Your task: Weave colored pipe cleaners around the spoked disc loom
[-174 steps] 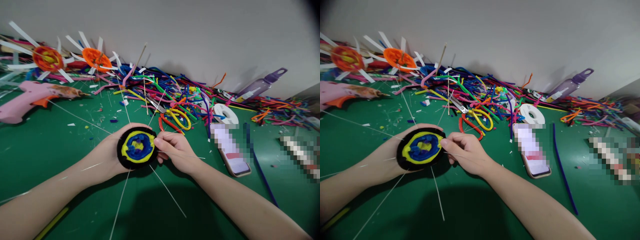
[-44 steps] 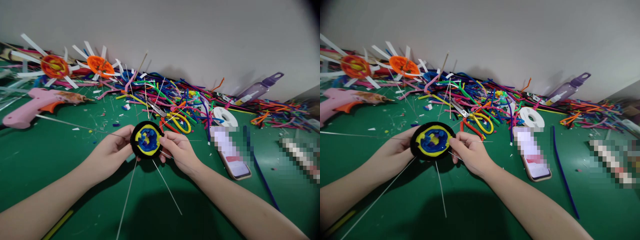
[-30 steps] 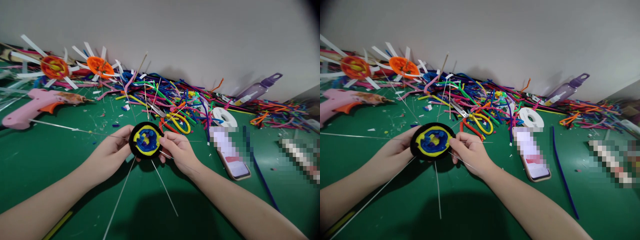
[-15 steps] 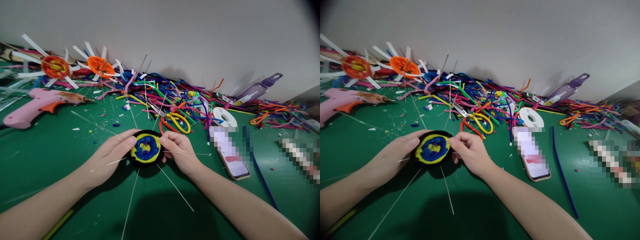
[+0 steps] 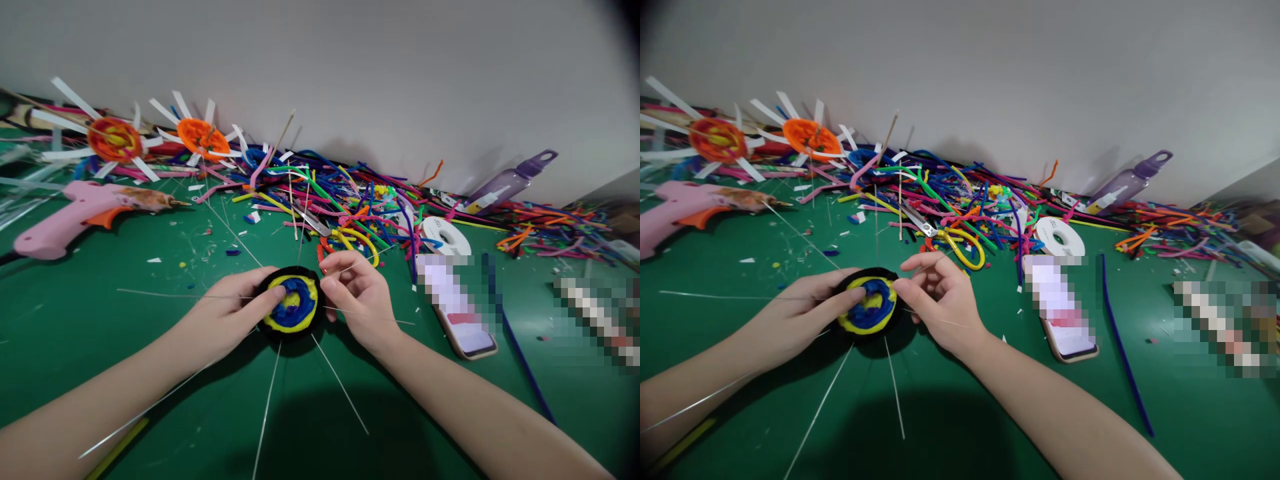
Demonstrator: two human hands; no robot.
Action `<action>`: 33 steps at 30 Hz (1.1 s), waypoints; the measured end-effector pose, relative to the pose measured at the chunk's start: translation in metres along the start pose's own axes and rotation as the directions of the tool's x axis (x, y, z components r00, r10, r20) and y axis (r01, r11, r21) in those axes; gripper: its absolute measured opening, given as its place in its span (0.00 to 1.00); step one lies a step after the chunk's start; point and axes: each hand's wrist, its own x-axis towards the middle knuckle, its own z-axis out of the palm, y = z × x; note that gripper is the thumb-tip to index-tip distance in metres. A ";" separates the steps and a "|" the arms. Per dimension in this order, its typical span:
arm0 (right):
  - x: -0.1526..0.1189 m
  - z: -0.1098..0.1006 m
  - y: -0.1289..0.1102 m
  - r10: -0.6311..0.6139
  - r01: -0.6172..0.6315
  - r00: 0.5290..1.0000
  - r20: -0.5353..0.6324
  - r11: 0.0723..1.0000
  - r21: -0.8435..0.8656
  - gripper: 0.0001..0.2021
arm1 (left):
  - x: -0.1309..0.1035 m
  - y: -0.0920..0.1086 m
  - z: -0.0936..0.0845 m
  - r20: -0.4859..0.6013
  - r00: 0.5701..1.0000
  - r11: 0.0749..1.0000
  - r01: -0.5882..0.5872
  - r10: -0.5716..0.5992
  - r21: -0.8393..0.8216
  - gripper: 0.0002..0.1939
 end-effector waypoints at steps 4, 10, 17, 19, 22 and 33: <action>0.001 0.001 0.000 -0.017 0.016 1.000 -0.025 1.000 -0.022 0.09 | 0.000 -0.002 0.000 -0.017 0.999 0.996 0.041 -0.043 -0.078 0.20; 0.003 0.001 0.003 0.000 -0.003 0.999 -0.035 0.997 -0.074 0.10 | 0.001 -0.006 -0.001 -0.037 0.995 0.984 0.084 -0.091 -0.155 0.21; 0.001 0.000 0.004 -0.023 0.019 0.999 -0.034 0.993 -0.114 0.09 | 0.001 -0.009 -0.002 -0.069 0.990 0.971 0.103 -0.120 -0.215 0.19; 0.001 0.000 0.005 -0.041 0.038 0.999 -0.025 0.993 -0.115 0.08 | 0.002 -0.009 -0.002 -0.070 0.988 0.957 0.117 -0.141 -0.265 0.18; -0.001 0.000 0.006 -0.080 0.075 0.996 -0.032 0.989 -0.127 0.07 | 0.002 -0.007 -0.001 -0.064 0.985 0.936 0.133 -0.163 -0.326 0.16; 0.004 0.000 0.002 -0.005 0.009 0.998 -0.068 0.999 0.054 0.10 | -0.002 0.000 0.001 0.080 0.994 0.985 0.086 -0.075 -0.150 0.16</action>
